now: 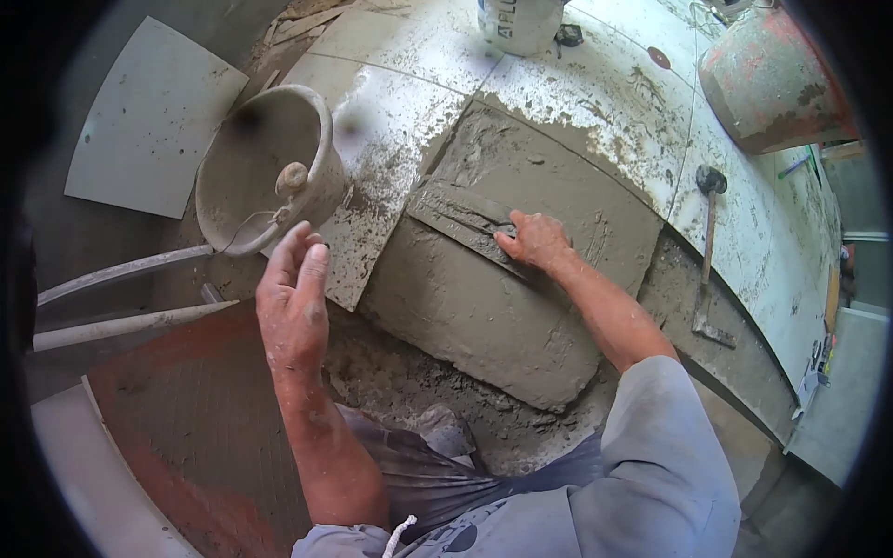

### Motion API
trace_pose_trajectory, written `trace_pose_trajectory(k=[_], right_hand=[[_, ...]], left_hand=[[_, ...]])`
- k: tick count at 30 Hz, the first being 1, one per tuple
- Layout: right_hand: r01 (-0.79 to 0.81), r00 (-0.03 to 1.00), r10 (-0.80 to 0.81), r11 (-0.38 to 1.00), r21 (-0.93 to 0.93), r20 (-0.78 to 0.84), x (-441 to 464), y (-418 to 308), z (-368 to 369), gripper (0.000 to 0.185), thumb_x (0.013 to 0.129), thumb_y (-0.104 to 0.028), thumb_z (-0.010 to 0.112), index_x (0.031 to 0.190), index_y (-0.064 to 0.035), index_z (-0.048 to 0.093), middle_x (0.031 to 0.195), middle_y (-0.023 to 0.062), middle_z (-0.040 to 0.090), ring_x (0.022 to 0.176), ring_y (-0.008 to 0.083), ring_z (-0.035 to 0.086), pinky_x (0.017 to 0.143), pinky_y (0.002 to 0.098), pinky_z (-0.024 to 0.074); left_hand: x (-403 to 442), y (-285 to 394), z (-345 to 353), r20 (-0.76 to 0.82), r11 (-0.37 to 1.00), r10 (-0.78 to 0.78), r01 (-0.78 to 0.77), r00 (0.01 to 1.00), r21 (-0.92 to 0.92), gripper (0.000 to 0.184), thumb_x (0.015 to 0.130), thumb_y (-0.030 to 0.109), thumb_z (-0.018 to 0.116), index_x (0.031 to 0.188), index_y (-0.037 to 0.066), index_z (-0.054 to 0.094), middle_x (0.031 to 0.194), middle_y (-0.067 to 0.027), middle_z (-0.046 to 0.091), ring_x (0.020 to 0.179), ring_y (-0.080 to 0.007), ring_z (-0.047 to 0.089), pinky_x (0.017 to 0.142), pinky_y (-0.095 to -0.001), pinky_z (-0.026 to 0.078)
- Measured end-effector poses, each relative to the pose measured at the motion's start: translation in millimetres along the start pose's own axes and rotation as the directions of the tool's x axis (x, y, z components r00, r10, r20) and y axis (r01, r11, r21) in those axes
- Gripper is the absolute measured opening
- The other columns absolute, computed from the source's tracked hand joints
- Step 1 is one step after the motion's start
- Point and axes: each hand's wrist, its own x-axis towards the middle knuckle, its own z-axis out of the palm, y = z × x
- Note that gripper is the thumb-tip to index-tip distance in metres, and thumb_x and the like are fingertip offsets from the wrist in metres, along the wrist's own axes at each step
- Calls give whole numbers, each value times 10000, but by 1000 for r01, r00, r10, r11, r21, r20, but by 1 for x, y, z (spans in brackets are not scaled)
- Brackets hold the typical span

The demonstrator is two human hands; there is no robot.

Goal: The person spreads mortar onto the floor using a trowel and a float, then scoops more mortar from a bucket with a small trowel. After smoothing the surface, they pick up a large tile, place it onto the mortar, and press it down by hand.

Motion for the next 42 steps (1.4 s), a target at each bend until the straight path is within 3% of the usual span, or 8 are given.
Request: trace_pose_trajectory(k=[18, 21, 24, 26, 30, 33, 37, 42], right_hand=[[182, 980, -180, 983, -15, 88, -110, -104, 73, 424, 903, -462, 518, 936, -39, 506, 759, 166, 654, 678, 339, 676, 595, 452, 547], [147, 986, -142, 988, -52, 92, -98, -91, 58, 418, 900, -463, 522, 936, -47, 508, 743, 168, 650, 685, 343, 675, 602, 445, 547], [-131, 984, 136, 990, -46, 111, -82, -70, 45, 412, 899, -465, 522, 930, -55, 507, 721, 161, 646, 671, 327, 676, 587, 431, 547], [-98, 988, 88, 993, -71, -130, -78, -59, 51, 414, 912, -473, 498, 917, -59, 502, 695, 150, 642, 668, 308, 678, 582, 425, 548], [-65, 987, 72, 997, -49, 146, -93, -86, 49, 418, 920, -473, 483, 920, -55, 496, 721, 163, 645, 695, 327, 677, 630, 445, 549], [154, 977, -145, 987, -51, 159, -111, -102, 73, 417, 916, -475, 492, 927, -58, 492, 738, 163, 646, 684, 322, 678, 623, 443, 550], [214, 974, -212, 977, -16, 84, -114, -103, 77, 413, 915, -472, 498, 926, -59, 493, 754, 165, 651, 690, 321, 680, 615, 442, 548], [-50, 999, 51, 999, 17, -17, -93, -95, 65, 403, 907, -456, 514, 925, -53, 497, 770, 178, 657, 713, 343, 677, 613, 457, 541]], left_hand=[[12, -2, -13, -126, 995, 28, -40, 992, -92, 381, 918, 170, 586, 1218, -60, 547, 1086, -135, 624, 995, -174, 591, 893, -301, 453], [11, -1, -14, -137, 988, 37, -57, 990, -142, 373, 919, 165, 582, 1216, -58, 550, 1082, -133, 625, 992, -170, 590, 888, -298, 455], [9, -1, -19, -126, 990, 23, -40, 992, -136, 368, 921, 162, 578, 1214, -59, 552, 1088, -135, 624, 1000, -171, 590, 893, -295, 455], [9, -2, -21, -128, 990, 31, -48, 991, -130, 368, 921, 163, 578, 1210, -62, 552, 1092, -137, 624, 1008, -173, 590, 897, -294, 454], [10, 1, -16, -125, 988, 25, -44, 992, -149, 368, 920, 163, 578, 1209, -63, 551, 1096, -140, 623, 1012, -177, 590, 899, -297, 455], [11, 1, -9, -106, 986, 24, -41, 994, -159, 370, 920, 165, 579, 1209, -63, 551, 1090, -141, 625, 1007, -177, 593, 895, -300, 457], [13, 0, -9, -98, 989, 43, -56, 994, -140, 369, 919, 163, 580, 1209, -63, 552, 1084, -144, 628, 1001, -179, 596, 894, -300, 457], [11, 2, -12, -105, 991, 13, -26, 994, -130, 371, 919, 165, 582, 1207, -67, 552, 1079, -141, 628, 996, -176, 594, 894, -294, 456]])
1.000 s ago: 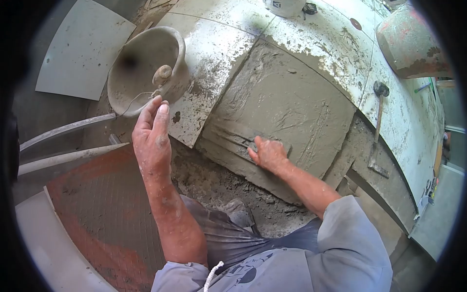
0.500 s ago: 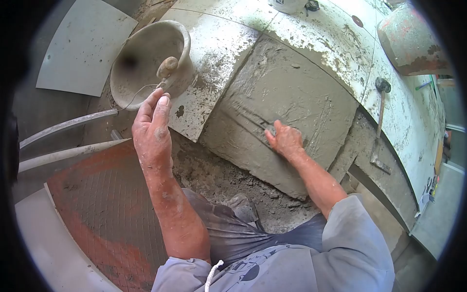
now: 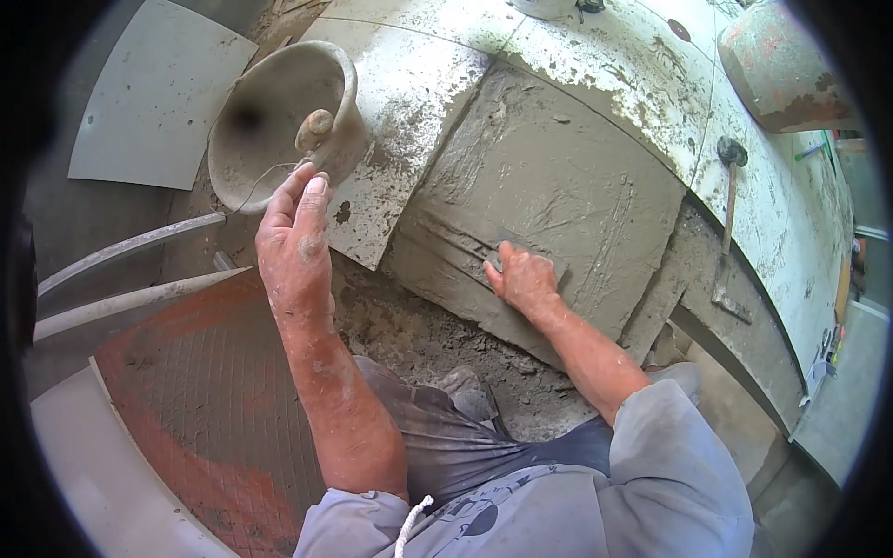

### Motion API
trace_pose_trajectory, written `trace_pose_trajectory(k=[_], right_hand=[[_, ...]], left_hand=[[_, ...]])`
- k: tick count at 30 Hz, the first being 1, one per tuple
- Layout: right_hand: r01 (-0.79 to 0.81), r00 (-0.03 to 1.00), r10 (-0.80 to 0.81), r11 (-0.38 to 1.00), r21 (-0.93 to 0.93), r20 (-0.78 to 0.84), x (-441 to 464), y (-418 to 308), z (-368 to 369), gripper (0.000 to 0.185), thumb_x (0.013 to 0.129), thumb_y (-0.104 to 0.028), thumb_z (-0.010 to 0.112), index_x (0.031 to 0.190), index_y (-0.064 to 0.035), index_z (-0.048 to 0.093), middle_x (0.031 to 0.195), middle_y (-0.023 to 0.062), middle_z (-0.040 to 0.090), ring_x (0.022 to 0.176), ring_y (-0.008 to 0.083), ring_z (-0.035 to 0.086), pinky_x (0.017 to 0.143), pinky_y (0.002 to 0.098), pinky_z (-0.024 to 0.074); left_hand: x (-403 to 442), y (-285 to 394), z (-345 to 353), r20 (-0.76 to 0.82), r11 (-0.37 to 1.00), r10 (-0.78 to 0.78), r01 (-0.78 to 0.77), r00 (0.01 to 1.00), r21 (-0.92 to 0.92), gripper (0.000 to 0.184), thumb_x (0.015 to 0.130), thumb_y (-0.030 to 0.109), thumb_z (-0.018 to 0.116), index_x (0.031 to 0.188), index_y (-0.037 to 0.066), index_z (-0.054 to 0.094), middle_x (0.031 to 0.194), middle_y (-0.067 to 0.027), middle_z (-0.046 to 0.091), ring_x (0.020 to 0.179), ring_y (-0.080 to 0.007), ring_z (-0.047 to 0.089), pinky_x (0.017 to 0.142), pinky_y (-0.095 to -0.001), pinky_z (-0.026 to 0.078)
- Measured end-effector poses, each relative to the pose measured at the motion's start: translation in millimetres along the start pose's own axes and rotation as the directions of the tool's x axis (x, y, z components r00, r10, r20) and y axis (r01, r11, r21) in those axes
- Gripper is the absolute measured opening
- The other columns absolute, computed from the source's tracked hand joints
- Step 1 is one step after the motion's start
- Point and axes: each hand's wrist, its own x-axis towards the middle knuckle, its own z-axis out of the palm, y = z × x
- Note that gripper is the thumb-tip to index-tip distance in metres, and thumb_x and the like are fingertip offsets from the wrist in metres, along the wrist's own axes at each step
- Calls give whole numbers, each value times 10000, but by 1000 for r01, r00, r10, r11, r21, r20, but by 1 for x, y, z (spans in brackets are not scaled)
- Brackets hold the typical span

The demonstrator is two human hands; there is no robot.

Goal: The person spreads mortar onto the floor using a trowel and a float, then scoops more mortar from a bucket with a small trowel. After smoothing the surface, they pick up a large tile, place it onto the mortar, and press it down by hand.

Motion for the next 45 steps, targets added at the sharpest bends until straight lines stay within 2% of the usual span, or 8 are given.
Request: trace_pose_trajectory(k=[2, 5, 10, 18, 20, 25, 37, 45], right_hand=[[-4, 1000, 4, 1000, -4, 10, -2, -3, -2, 406, 913, -455, 505, 928, -49, 498, 763, 174, 657, 711, 336, 680, 610, 448, 545], [83, 974, -73, 996, -37, 215, -19, -21, -4, 405, 920, -444, 490, 937, -39, 499, 762, 174, 655, 714, 329, 682, 612, 431, 549], [196, 974, -191, 980, -25, 119, -22, -16, 14, 418, 920, -462, 484, 944, -45, 504, 758, 171, 652, 705, 317, 683, 601, 438, 547], [-146, 987, 147, 989, 11, -60, 55, 43, -30, 437, 890, -468, 529, 977, -39, 531, 864, 202, 671, 816, 368, 673, 699, 472, 543], [-221, 971, 224, 975, 33, -89, 76, 58, -43, 438, 888, -459, 535, 1001, -36, 542, 902, 208, 673, 871, 371, 667, 738, 477, 538], [-348, 930, 356, 933, 94, -89, 115, 82, -70, 476, 882, -465, 548, 1110, -47, 561, 1015, 195, 664, 1001, 347, 637, 832, 454, 519], [-372, 909, 400, 907, 199, -121, 116, 103, -101, 501, 860, -465, 559, 1118, -37, 593, 1070, 200, 652, 1036, 351, 622, 868, 456, 506], [-338, 931, 350, 933, 124, -98, 158, 120, -124, 489, 861, -450, 572, 1133, -44, 601, 1089, 177, 654, 1051, 334, 620, 874, 461, 503]], left_hand=[[1, -2, 0, 2, 999, 4, -4, 1000, -37, 369, 921, 167, 582, 1204, -68, 553, 1076, -134, 629, 992, -170, 592, 889, -292, 457], [2, -2, 2, 7, 998, 1, -1, 1000, -59, 367, 922, 163, 579, 1203, -71, 553, 1079, -132, 627, 994, -168, 589, 890, -292, 455], [1, -1, 6, 18, 999, -3, 4, 1000, -34, 371, 922, 158, 576, 1205, -79, 547, 1095, -137, 622, 1005, -170, 586, 897, -291, 451], [-2, -1, 1, 15, 999, 10, -9, 1000, -47, 387, 903, 201, 608, 1225, -12, 577, 1072, -81, 631, 987, -141, 565, 846, -275, 418], [-3, 0, 1, 34, 1000, 9, -9, 999, 0, 376, 923, 150, 566, 1221, -77, 538, 1144, -160, 608, 1067, -197, 574, 948, -313, 429], [-6, 3, 8, 61, 1000, 7, -7, 998, -13, 377, 933, 146, 553, 1232, -82, 527, 1167, -169, 599, 1087, -204, 570, 963, -319, 426], [-3, -3, 23, 113, 999, 9, -6, 994, -32, 384, 935, 150, 563, 1237, -82, 519, 1154, -151, 595, 1084, -190, 561, 951, -305, 429], [-10, 0, 31, 131, 999, 27, -23, 991, -29, 384, 933, 154, 570, 1236, -78, 522, 1126, -131, 601, 1041, -175, 566, 926, -297, 434]])
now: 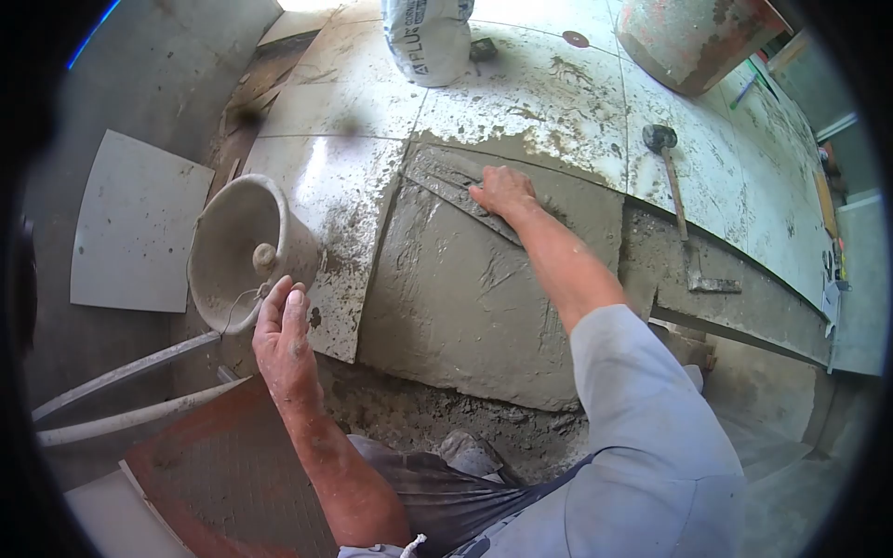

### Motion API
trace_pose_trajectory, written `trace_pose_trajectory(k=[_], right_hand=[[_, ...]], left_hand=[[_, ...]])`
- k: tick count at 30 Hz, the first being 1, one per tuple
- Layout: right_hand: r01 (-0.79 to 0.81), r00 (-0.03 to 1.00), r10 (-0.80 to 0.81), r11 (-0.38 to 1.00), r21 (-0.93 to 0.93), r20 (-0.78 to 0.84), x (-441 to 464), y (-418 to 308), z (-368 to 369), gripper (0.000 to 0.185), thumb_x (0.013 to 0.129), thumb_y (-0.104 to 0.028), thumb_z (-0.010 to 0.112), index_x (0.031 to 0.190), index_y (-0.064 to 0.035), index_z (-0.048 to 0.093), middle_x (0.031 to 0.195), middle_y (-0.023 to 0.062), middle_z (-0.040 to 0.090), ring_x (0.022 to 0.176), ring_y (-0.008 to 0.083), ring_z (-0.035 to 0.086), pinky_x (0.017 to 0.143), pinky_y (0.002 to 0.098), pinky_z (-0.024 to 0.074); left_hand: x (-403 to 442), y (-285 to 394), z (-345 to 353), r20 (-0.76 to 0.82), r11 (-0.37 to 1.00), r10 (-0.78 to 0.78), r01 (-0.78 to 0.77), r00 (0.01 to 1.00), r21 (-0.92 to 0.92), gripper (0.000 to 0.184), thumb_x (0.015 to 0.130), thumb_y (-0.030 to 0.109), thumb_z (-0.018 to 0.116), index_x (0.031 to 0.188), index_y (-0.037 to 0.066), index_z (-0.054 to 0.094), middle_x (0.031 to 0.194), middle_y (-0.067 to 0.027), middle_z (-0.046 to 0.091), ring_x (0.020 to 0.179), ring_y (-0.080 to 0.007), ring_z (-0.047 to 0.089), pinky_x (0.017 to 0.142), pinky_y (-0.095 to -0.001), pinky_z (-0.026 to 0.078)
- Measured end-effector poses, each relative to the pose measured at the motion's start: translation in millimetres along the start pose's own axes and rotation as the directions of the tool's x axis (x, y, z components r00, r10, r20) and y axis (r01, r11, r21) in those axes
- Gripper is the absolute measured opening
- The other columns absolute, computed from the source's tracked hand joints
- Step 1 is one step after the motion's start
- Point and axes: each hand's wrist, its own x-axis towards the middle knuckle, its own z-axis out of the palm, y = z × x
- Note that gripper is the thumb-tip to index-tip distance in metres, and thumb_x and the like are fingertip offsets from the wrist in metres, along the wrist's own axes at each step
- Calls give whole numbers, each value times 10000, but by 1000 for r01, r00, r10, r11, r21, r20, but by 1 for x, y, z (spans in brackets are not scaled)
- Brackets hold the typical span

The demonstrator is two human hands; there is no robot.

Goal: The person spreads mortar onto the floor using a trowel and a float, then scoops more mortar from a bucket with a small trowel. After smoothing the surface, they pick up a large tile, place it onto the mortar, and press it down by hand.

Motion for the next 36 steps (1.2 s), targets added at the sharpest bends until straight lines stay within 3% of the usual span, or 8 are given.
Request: trace_pose_trajectory(k=[12, 23, 31, 36], right_hand=[[-91, 995, 91, 996, 23, 29, -39, 80, 1, 484, 855, -455, 575, 1136, -63, 608, 1100, 184, 648, 1057, 353, 610, 885, 463, 492], [-257, 966, 257, 966, 14, 5, -102, 181, 3, 503, 840, -464, 583, 1112, -41, 596, 1067, 217, 647, 1038, 372, 609, 875, 480, 488], [-386, 917, 395, 913, 130, -59, -147, 235, 15, 537, 813, -481, 596, 1108, -32, 593, 1042, 251, 639, 1021, 412, 598, 869, 496, 470], [-467, 868, 492, 856, 221, -69, -175, 223, 17, 533, 796, -467, 622, 1097, -28, 601, 1027, 250, 644, 1015, 413, 605, 882, 486, 472]], left_hand=[[6, -5, 35, 73, 999, 35, -33, 997, -21, 384, 932, 169, 576, 1227, -72, 532, 1124, -131, 607, 1023, -171, 568, 904, -287, 440], [9, -8, 63, 132, 991, 53, -68, 990, 111, 392, 923, 195, 580, 1219, -60, 549, 1112, -122, 608, 994, -151, 558, 880, -278, 438], [3, -6, 76, 171, 994, 40, -56, 985, 90, 391, 925, 191, 571, 1224, -60, 546, 1123, -118, 606, 1009, -161, 558, 890, -287, 437], [0, 0, 74, 159, 994, 53, -68, 986, 89, 392, 927, 185, 570, 1230, -61, 541, 1136, -123, 602, 1020, -167, 559, 901, -292, 438]])
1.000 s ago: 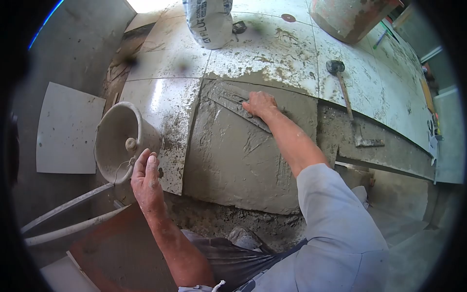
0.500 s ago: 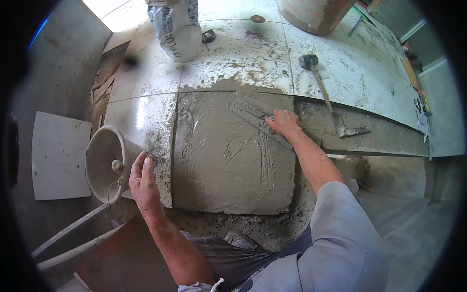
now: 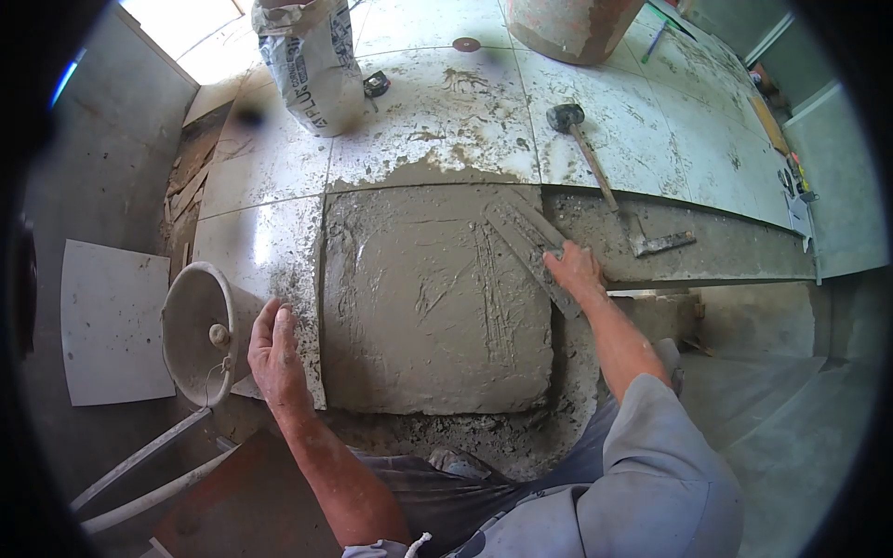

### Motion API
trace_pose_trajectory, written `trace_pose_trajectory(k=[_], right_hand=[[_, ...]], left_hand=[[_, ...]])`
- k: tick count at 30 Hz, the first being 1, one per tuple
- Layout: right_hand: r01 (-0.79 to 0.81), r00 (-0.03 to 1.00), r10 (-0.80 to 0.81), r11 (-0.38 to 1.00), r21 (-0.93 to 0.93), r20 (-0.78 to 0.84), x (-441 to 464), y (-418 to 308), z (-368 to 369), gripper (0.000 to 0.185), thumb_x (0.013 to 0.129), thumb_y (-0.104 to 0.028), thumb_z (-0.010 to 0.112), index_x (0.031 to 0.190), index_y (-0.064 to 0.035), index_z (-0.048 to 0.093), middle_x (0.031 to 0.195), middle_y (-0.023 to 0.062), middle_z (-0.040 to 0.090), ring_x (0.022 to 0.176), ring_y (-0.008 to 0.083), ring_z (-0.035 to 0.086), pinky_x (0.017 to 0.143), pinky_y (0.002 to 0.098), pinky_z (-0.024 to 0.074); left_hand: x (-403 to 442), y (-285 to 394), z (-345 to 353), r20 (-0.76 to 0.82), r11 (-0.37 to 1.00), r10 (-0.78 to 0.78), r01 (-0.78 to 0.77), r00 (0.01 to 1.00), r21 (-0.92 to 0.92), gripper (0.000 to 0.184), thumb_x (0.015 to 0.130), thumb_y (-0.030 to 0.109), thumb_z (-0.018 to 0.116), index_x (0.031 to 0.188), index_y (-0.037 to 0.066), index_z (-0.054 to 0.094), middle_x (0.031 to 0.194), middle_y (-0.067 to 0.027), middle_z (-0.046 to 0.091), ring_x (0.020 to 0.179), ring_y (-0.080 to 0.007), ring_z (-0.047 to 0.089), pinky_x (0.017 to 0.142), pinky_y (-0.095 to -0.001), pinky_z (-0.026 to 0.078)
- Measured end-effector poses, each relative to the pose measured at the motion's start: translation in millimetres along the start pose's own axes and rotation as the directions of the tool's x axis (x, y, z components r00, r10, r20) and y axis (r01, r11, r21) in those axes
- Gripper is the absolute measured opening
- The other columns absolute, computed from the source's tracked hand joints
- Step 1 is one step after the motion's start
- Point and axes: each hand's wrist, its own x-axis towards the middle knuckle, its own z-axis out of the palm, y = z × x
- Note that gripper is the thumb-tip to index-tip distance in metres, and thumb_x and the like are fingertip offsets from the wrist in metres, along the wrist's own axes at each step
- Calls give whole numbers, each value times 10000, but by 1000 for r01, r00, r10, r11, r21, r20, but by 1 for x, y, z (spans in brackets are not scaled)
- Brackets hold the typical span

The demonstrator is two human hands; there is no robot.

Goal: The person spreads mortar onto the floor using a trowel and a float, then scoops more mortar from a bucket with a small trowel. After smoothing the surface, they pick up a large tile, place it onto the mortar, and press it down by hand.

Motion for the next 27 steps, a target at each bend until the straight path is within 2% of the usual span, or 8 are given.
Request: trace_pose_trajectory(k=[4, 8, 12, 16, 20, 22, 24, 27], right_hand=[[19, 1000, -19, 998, 67, 0, -28, -41, 22, 536, 792, -470, 620, 1088, -23, 602, 987, 266, 648, 977, 424, 618, 859, 492, 477], [175, 978, -186, 978, 118, 97, -26, -117, 50, 531, 809, -480, 593, 1071, -19, 595, 999, 256, 649, 983, 410, 620, 857, 490, 478], [344, 927, -357, 931, 120, 115, -11, -195, 71, 490, 844, -444, 590, 1113, -35, 573, 1025, 204, 657, 1014, 364, 623, 871, 475, 480], [338, 930, -345, 938, 77, 122, 1, -239, 82, 480, 860, -437, 583, 1128, -40, 557, 1047, 181, 655, 1036, 346, 619, 881, 451, 482], [310, 945, -314, 949, 60, 87, -13, -221, 75, 475, 868, -432, 576, 1119, -29, 556, 1039, 187, 656, 1030, 345, 623, 869, 453, 490], [212, 972, -219, 974, 82, 82, -19, -185, 76, 477, 868, -435, 573, 1115, -27, 556, 1022, 200, 658, 998, 350, 636, 847, 467, 497], [98, 995, -99, 991, 86, 9, -27, -139, 79, 492, 861, -442, 573, 1113, -19, 560, 1008, 224, 655, 965, 368, 642, 830, 481, 496], [-56, 996, 65, 989, 139, -63, -53, -85, 63, 549, 853, -480, 571, 1103, 9, 561, 1000, 259, 643, 978, 416, 615, 846, 500, 471]], left_hand=[[0, 0, -4, 3, 999, -11, 11, 1000, -39, 394, 923, 178, 577, 1231, -64, 538, 1144, -135, 601, 1038, -176, 560, 917, -294, 434], [1, -3, -8, 0, 997, 11, -11, 1000, -76, 388, 922, 166, 581, 1229, -66, 539, 1124, -140, 605, 1024, -178, 567, 907, -290, 440], [-1, -3, -17, -2, 995, -1, 0, 1000, -102, 373, 922, 158, 579, 1218, -66, 547, 1103, -128, 614, 1005, -171, 568, 895, -284, 441], [-5, 3, -21, 1, 997, -33, 33, 999, -72, 377, 925, 161, 572, 1225, -66, 543, 1132, -116, 606, 1019, -163, 560, 906, -290, 431], [1, -5, -26, -2, 995, -41, 41, 999, -95, 380, 927, 168, 569, 1228, -62, 544, 1140, -117, 604, 1031, -160, 553, 915, -290, 423], [6, -11, -28, 10, 991, -49, 50, 999, -126, 380, 927, 170, 568, 1227, -62, 545, 1141, -117, 603, 1032, -160, 553, 914, -290, 424], [11, -15, -28, 18, 995, -42, 44, 999, -94, 377, 926, 174, 569, 1222, -58, 551, 1140, -122, 604, 1037, -164, 552, 915, -294, 425], [16, -21, -27, 60, 988, -38, 47, 997, -150, 372, 925, 176, 570, 1215, -56, 557, 1135, -126, 606, 1040, -173, 554, 919, -298, 425]])
